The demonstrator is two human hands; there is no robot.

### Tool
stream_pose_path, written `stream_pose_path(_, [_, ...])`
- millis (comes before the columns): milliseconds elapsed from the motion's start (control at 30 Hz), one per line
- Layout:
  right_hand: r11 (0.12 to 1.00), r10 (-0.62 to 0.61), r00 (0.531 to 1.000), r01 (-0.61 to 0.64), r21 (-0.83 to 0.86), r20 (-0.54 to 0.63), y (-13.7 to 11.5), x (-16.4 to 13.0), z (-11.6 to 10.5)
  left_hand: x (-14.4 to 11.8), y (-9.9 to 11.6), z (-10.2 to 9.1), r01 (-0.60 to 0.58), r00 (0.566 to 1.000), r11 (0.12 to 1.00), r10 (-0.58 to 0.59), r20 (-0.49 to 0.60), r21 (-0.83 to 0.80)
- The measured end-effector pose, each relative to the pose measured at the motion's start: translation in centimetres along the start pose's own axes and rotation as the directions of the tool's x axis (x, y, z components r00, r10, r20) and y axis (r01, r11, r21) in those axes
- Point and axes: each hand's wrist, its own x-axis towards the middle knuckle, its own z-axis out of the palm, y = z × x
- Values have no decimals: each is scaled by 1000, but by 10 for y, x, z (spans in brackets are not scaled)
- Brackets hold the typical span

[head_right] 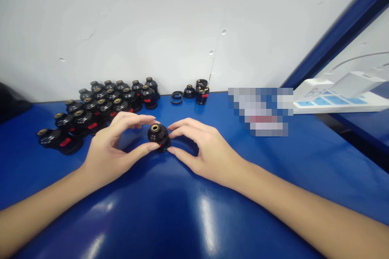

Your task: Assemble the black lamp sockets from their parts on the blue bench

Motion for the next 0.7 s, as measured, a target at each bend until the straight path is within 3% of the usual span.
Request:
stream_pose_path(200, [986, -124, 988, 112, -127, -95, -8, -2, -4, 0, -2, 0, 26, 998, 1000, -25, 60, -13])
stream_pose_path(400, [893, -354, 932, 362, -266, 82, -18, -7, -4, -1, -9, 0, 4, 989, 1000, -8, 148, 21])
stream_pose_path(700, [866, -229, 972, 226, -446, 48, -6, 1, -13, -5, -12, 2, 31, 979, 993, -52, 197, 111])
